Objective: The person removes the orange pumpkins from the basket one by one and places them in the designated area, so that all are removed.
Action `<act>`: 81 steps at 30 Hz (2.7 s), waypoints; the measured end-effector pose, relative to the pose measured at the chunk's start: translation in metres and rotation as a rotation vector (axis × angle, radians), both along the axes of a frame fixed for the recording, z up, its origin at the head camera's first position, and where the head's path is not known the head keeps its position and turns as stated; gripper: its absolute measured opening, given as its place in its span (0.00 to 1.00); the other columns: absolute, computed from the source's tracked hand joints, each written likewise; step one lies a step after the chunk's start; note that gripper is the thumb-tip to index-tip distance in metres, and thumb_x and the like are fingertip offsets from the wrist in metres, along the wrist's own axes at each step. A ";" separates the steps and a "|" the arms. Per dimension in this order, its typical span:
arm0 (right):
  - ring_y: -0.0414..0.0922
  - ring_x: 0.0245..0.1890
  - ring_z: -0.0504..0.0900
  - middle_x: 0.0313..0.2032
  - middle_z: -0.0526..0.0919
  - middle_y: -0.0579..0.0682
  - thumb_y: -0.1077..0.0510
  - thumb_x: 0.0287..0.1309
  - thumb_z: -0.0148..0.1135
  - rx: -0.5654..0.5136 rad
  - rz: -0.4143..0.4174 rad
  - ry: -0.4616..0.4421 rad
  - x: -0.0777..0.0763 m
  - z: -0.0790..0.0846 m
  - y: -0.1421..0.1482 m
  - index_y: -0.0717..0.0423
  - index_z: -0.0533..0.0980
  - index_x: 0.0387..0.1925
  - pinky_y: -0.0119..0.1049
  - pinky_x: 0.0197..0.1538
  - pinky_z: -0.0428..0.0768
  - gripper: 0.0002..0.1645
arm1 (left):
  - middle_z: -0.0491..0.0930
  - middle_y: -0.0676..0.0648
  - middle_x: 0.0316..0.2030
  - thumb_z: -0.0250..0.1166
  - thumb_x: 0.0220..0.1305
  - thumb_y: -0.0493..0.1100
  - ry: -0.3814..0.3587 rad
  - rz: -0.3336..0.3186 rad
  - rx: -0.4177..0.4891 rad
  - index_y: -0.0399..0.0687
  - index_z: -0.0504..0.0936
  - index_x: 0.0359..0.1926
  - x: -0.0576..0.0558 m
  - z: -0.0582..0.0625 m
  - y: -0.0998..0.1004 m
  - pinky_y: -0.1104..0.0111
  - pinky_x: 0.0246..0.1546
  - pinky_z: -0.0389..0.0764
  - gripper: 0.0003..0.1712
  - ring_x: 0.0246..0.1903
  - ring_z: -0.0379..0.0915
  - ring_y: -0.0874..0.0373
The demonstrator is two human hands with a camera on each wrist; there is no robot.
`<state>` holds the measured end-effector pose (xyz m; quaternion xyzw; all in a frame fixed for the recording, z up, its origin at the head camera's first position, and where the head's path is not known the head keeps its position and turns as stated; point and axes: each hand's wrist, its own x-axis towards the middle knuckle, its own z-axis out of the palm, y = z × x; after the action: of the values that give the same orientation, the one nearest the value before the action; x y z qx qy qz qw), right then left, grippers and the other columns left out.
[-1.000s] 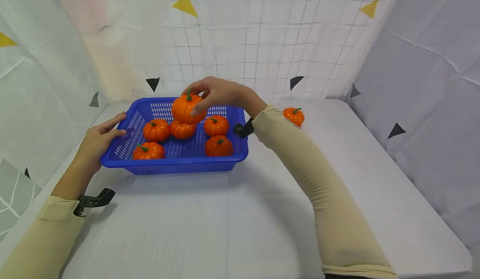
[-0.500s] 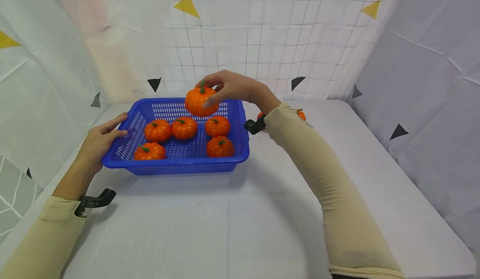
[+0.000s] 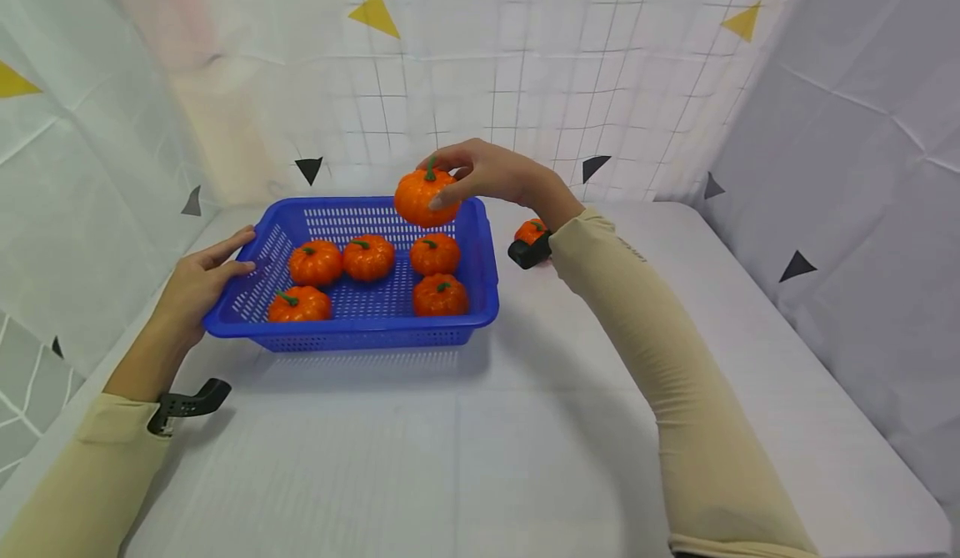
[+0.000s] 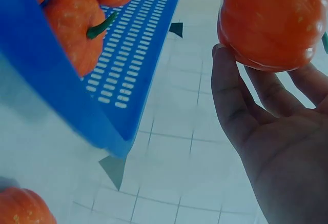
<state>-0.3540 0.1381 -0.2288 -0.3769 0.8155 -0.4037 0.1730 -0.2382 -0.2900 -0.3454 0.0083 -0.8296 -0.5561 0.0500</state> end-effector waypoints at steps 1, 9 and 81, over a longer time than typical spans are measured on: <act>0.45 0.62 0.76 0.58 0.83 0.45 0.45 0.60 0.74 0.001 -0.011 0.003 0.000 0.000 0.002 0.43 0.79 0.65 0.52 0.67 0.72 0.32 | 0.55 0.49 0.79 0.58 0.79 0.45 0.001 0.000 -0.003 0.49 0.62 0.80 0.000 0.000 0.000 0.48 0.77 0.44 0.33 0.80 0.40 0.49; 0.46 0.61 0.76 0.56 0.84 0.47 0.45 0.61 0.73 -0.014 -0.043 0.016 -0.001 -0.001 0.014 0.45 0.79 0.64 0.53 0.65 0.72 0.31 | 0.55 0.49 0.79 0.58 0.79 0.45 -0.002 -0.001 -0.011 0.51 0.62 0.80 -0.001 0.000 0.000 0.47 0.76 0.45 0.33 0.80 0.40 0.48; 0.51 0.56 0.78 0.57 0.81 0.52 0.42 0.66 0.70 0.030 -0.472 0.003 -0.020 -0.042 0.141 0.48 0.73 0.68 0.52 0.64 0.75 0.34 | 0.56 0.48 0.79 0.57 0.79 0.45 0.008 0.009 -0.037 0.49 0.63 0.79 0.001 0.000 0.002 0.45 0.76 0.45 0.33 0.80 0.41 0.47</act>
<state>-0.3739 0.2789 -0.2706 -0.1736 0.8871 -0.4205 0.0782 -0.2375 -0.2879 -0.3452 0.0087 -0.8393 -0.5406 0.0560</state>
